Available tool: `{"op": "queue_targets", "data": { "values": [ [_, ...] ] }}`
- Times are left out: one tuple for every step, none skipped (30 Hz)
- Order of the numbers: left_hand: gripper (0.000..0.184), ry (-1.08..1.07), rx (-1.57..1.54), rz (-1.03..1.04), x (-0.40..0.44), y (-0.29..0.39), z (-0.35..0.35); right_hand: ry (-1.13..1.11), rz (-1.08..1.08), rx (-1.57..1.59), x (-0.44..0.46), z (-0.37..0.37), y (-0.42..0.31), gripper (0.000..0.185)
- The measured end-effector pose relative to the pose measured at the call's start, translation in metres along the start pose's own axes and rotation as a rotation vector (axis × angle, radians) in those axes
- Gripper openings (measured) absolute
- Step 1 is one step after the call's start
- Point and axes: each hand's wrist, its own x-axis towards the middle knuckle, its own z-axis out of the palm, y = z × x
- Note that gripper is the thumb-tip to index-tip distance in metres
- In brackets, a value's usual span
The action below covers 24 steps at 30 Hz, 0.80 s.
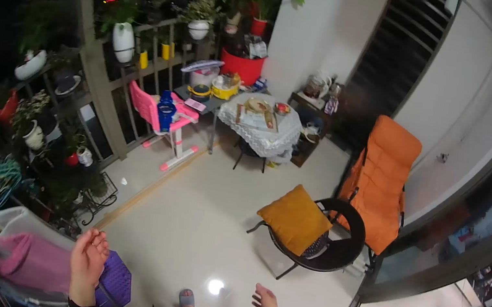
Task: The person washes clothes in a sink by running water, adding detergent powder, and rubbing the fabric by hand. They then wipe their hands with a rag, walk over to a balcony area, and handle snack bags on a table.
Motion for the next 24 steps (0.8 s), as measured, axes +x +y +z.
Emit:
{"op": "queue_targets", "data": {
  "values": [
    [0.015, 0.061, -0.045, -0.063, 0.020, -0.005, -0.004, 0.020, 0.022, 0.015, 0.015, -0.001, -0.003, 0.062],
    [0.013, 0.121, -0.085, -0.122, 0.038, -0.010, -0.004, 0.050, 0.060, 0.118, 0.034, -0.004, -0.010, 0.069],
    [0.013, 0.116, -0.065, -0.142, 0.053, -0.016, -0.001, 0.077, 0.094, 0.221, 0.053, -0.008, -0.016, 0.076],
    [0.013, 0.110, -0.075, -0.174, 0.069, -0.020, 0.003, 0.086, 0.104, 0.240, 0.068, -0.013, -0.020, 0.076],
    [0.013, 0.104, -0.089, -0.203, 0.086, -0.025, 0.008, 0.157, 0.136, 0.326, 0.084, -0.022, -0.024, 0.081],
    [0.013, 0.099, -0.077, -0.213, 0.102, -0.031, 0.014, 0.228, 0.169, 0.408, 0.102, -0.034, -0.027, 0.086],
    [0.013, 0.123, -0.059, -0.260, 0.117, -0.037, 0.019, 0.283, 0.176, 0.452, 0.125, -0.050, -0.024, 0.091],
    [0.013, 0.147, -0.042, -0.305, 0.134, -0.043, 0.024, 0.363, 0.182, 0.511, 0.137, -0.058, -0.030, 0.092],
    [0.013, 0.144, -0.031, -0.309, 0.150, -0.047, 0.033, 0.463, 0.226, 0.511, 0.151, -0.066, -0.036, 0.084],
    [0.012, 0.170, -0.005, -0.336, 0.165, -0.051, 0.044, 0.564, 0.273, 0.506, 0.166, -0.073, -0.042, 0.076],
    [0.011, 0.198, 0.020, -0.362, 0.179, -0.056, 0.053, 0.566, 0.283, 0.512, 0.187, -0.081, -0.042, 0.076],
    [0.011, 0.202, 0.033, -0.366, 0.193, -0.061, 0.058, 0.465, 0.247, 0.317, 0.209, -0.085, -0.040, 0.060],
    [0.010, 0.231, 0.058, -0.354, 0.207, -0.066, 0.062, 0.360, 0.208, 0.126, 0.225, -0.084, -0.050, 0.044],
    [0.010, 0.251, 0.074, -0.336, 0.225, -0.075, 0.072, 0.386, 0.118, 0.072, 0.246, -0.076, -0.061, 0.018],
    [0.009, 0.283, 0.107, -0.310, 0.240, -0.084, 0.082, 0.394, -0.025, -0.125, 0.272, -0.070, -0.078, 0.018],
    [0.009, 0.281, 0.133, -0.316, 0.257, -0.095, 0.091, 0.400, -0.152, -0.316, 0.300, -0.065, -0.076, 0.018],
    [0.009, 0.303, 0.187, -0.336, 0.273, -0.107, 0.097, 0.445, -0.257, -0.441, 0.320, -0.055, -0.088, 0.020],
    [0.009, 0.328, 0.242, -0.359, 0.288, -0.119, 0.100, 0.487, -0.359, -0.570, 0.340, -0.043, -0.107, 0.022],
    [0.014, 0.331, 0.211, -0.441, 0.305, -0.132, 0.101, 0.489, -0.333, -0.659, 0.358, -0.031, -0.129, 0.027],
    [0.015, 0.292, 0.171, -0.504, 0.318, -0.145, 0.117, 0.493, -0.312, -0.749, 0.375, -0.019, -0.156, 0.032],
    [0.015, 0.250, 0.212, -0.548, 0.329, -0.158, 0.134, 0.428, -0.336, -0.922, 0.381, -0.001, -0.198, 0.036],
    [0.015, 0.215, 0.251, -0.591, 0.337, -0.170, 0.148, 0.349, -0.357, -1.097, 0.387, 0.017, -0.230, 0.041],
    [0.015, 0.227, 0.256, -0.601, 0.343, -0.182, 0.157, 0.328, -0.362, -1.263, 0.408, 0.029, -0.237, 0.044],
    [0.015, 0.185, 0.285, -0.648, 0.350, -0.193, 0.163, 0.301, -0.368, -1.428, 0.432, 0.040, -0.239, 0.048]
  ]
}}
